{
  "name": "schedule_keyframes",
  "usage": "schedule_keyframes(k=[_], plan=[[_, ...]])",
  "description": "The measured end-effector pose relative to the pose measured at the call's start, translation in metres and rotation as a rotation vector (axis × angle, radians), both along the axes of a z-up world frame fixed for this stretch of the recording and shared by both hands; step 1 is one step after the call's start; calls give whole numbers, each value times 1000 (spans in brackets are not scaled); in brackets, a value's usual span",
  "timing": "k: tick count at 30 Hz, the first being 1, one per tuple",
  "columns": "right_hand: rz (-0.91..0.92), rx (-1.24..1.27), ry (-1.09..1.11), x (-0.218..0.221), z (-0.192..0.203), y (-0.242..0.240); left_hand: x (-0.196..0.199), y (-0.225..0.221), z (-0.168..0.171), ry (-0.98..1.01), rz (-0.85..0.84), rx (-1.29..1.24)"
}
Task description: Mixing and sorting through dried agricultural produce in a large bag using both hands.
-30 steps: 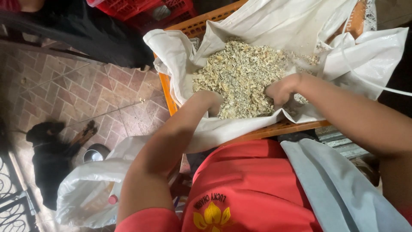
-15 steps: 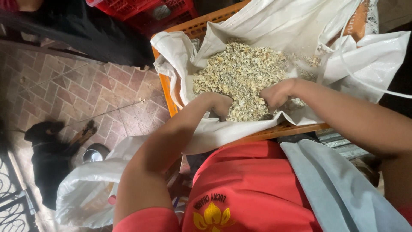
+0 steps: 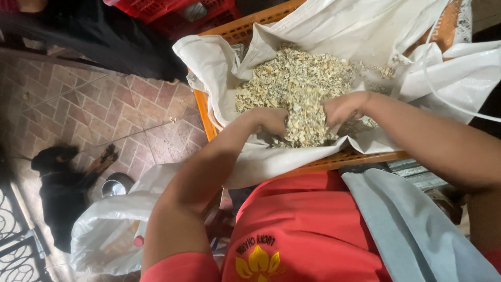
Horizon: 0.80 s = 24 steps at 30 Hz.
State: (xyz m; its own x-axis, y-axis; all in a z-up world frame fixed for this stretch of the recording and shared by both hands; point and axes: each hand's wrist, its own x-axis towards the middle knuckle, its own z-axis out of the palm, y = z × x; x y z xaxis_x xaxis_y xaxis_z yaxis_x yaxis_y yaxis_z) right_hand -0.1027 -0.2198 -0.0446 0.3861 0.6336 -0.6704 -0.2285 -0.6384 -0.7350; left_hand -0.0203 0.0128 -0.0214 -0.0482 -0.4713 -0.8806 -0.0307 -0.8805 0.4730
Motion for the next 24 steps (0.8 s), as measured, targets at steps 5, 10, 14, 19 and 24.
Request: schedule_keyframes(k=[5, 10, 14, 19, 24], plan=[[-196, -72, 110, 0, 11, -4, 3, -1, 43, -119, -28, -81], [-253, -189, -17, 12, 14, -4, 5, -12, 102, 65, 357, -109], [-233, -411, -323, 10, 51, 1, 16, 1, 37, -664, -186, -158], [-217, -530, -328, 30, 117, 8, 20, 7, 79, -773, -76, -146], [-433, -448, -568, 31, 126, 6, 30, 10, 58, -997, 10, -420]])
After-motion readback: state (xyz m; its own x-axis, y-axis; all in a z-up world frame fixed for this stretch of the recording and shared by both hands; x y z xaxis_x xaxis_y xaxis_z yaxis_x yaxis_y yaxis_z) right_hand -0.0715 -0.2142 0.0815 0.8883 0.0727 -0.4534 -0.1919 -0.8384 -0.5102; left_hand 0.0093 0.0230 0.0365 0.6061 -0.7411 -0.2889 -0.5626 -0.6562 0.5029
